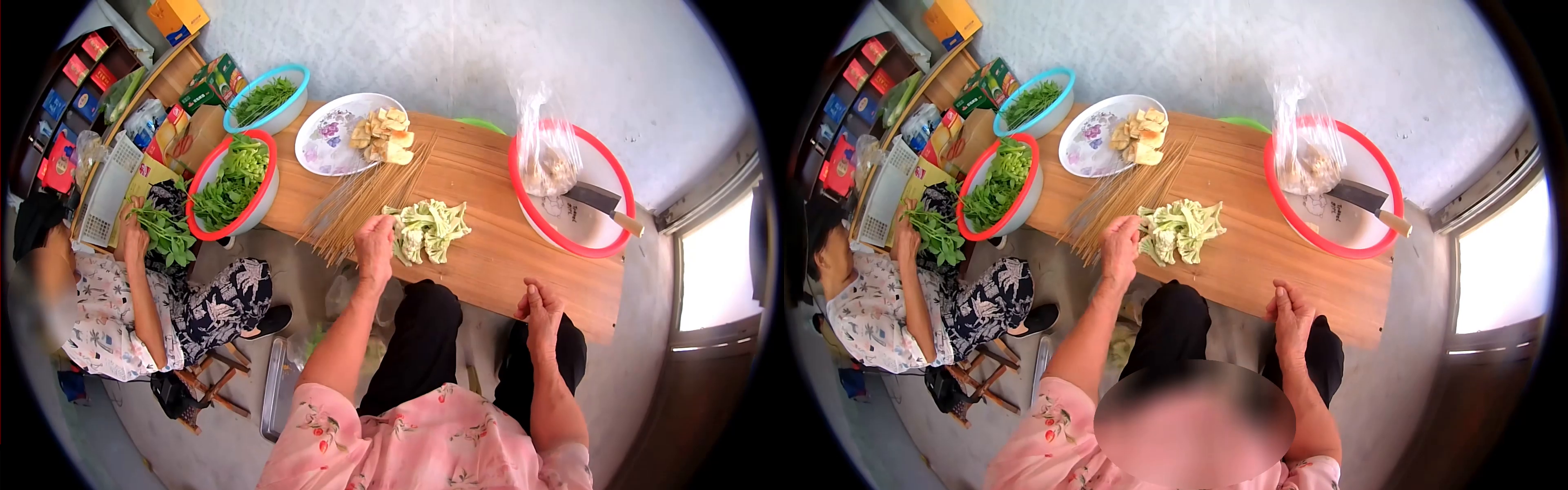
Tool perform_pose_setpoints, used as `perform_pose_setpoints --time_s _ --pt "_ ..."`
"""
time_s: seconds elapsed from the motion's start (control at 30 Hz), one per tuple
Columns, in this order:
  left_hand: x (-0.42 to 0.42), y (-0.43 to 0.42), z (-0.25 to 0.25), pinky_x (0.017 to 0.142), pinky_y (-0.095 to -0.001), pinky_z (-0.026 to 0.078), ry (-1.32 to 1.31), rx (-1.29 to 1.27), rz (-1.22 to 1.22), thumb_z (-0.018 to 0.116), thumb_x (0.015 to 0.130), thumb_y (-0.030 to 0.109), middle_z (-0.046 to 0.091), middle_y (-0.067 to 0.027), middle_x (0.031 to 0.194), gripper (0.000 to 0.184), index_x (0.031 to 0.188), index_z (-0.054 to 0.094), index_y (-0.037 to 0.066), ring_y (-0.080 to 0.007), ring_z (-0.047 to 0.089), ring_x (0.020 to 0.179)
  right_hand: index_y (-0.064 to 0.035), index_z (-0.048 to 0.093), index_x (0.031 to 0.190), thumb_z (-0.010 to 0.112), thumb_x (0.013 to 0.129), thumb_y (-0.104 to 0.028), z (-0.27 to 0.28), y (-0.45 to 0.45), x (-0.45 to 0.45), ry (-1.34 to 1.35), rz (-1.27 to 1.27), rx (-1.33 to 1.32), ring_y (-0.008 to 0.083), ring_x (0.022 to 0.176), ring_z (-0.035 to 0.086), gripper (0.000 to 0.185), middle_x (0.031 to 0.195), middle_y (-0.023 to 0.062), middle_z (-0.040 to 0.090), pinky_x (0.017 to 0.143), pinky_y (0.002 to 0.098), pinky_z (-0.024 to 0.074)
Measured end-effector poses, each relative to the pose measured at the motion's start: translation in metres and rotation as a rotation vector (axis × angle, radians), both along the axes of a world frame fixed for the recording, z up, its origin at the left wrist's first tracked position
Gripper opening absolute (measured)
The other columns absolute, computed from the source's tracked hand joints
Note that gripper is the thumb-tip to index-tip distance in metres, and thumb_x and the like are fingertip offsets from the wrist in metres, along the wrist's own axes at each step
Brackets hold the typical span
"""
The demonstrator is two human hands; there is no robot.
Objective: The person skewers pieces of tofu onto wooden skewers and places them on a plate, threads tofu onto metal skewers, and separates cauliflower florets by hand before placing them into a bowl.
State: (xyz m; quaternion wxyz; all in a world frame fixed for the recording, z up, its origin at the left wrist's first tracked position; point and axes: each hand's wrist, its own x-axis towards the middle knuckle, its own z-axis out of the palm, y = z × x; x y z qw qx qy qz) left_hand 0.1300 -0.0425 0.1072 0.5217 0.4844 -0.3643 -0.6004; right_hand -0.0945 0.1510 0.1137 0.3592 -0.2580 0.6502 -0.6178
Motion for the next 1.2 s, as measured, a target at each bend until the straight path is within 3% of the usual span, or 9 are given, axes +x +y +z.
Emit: perform_pose_setpoints --time_s 0.23,0.5,0.6,0.9,1.0,1.07,1.2 --pt "0.014 -0.075 -0.012 0.034 -0.0211 0.023 -0.084 0.061 0.142 0.056 0.075 0.013 0.041 0.0030 0.053 0.012 0.068 0.055 0.004 -0.0058 0.033 0.041 0.0007 0.059 0.102 0.052 0.091 -0.015 -0.004 -0.011 0.004 -0.021 0.056 0.086 0.0101 0.048 0.049 0.021 0.059 0.0016 0.051 0.045 0.0218 0.0395" --pt "-0.003 -0.162 -0.022 0.036 -0.0236 0.021 -0.082 -0.024 0.110 0.056 0.073 0.012 0.042 0.0009 0.053 0.016 0.060 0.052 0.004 -0.0077 0.032 0.040 -0.0003 0.060 0.101 0.052 0.090 -0.014 -0.008 -0.018 0.005 -0.032 0.106 0.112 0.0100 0.047 0.049 0.019 0.059 0.0020 0.052 0.046 0.0214 0.0405" --pt "-0.008 -0.186 -0.035 0.035 -0.0240 0.022 -0.153 -0.131 0.124 0.058 0.073 0.013 0.042 0.0007 0.052 0.014 0.063 0.054 0.003 -0.0080 0.033 0.039 0.0007 0.061 0.101 0.053 0.090 -0.012 -0.003 -0.019 0.006 -0.052 0.106 0.165 0.0093 0.051 0.049 0.019 0.061 0.0021 0.054 0.049 0.0224 0.0404" --pt "-0.005 -0.191 -0.037 0.038 -0.0206 0.033 -0.185 0.163 0.130 0.059 0.075 0.012 0.051 -0.0016 0.056 0.009 0.075 0.061 0.004 -0.0084 0.044 0.043 0.0007 0.062 0.101 0.054 0.090 -0.013 -0.002 -0.020 0.007 -0.076 0.139 0.189 0.0090 0.051 0.050 0.019 0.061 0.0023 0.054 0.048 0.0214 0.0412" --pt "0.006 -0.186 -0.041 0.039 -0.0198 0.034 -0.207 0.107 0.086 0.059 0.074 0.011 0.055 -0.0033 0.059 0.007 0.076 0.062 0.004 -0.0084 0.047 0.044 0.0005 0.062 0.101 0.054 0.090 -0.013 0.000 -0.022 0.007 -0.101 0.126 0.204 0.0092 0.050 0.050 0.019 0.061 0.0022 0.054 0.048 0.0217 0.0414" --pt "0.014 -0.182 -0.044 0.043 -0.0192 0.039 -0.200 0.056 -0.005 0.061 0.078 0.012 0.058 -0.0027 0.068 0.012 0.086 0.061 0.003 -0.0085 0.051 0.051 0.0008 0.061 0.101 0.054 0.090 -0.013 -0.003 -0.021 0.008 -0.095 0.129 0.198 0.0093 0.050 0.050 0.019 0.062 0.0022 0.054 0.048 0.0216 0.0411" --pt "0.023 -0.170 -0.044 0.046 -0.0217 0.040 -0.271 0.011 0.080 0.061 0.073 0.009 0.057 -0.0035 0.064 0.014 0.083 0.064 0.000 -0.0103 0.051 0.053 -0.0002 0.061 0.102 0.052 0.090 -0.015 -0.009 -0.021 0.007 -0.081 0.137 0.197 0.0088 0.049 0.049 0.021 0.061 0.0013 0.053 0.047 0.0204 0.0406"
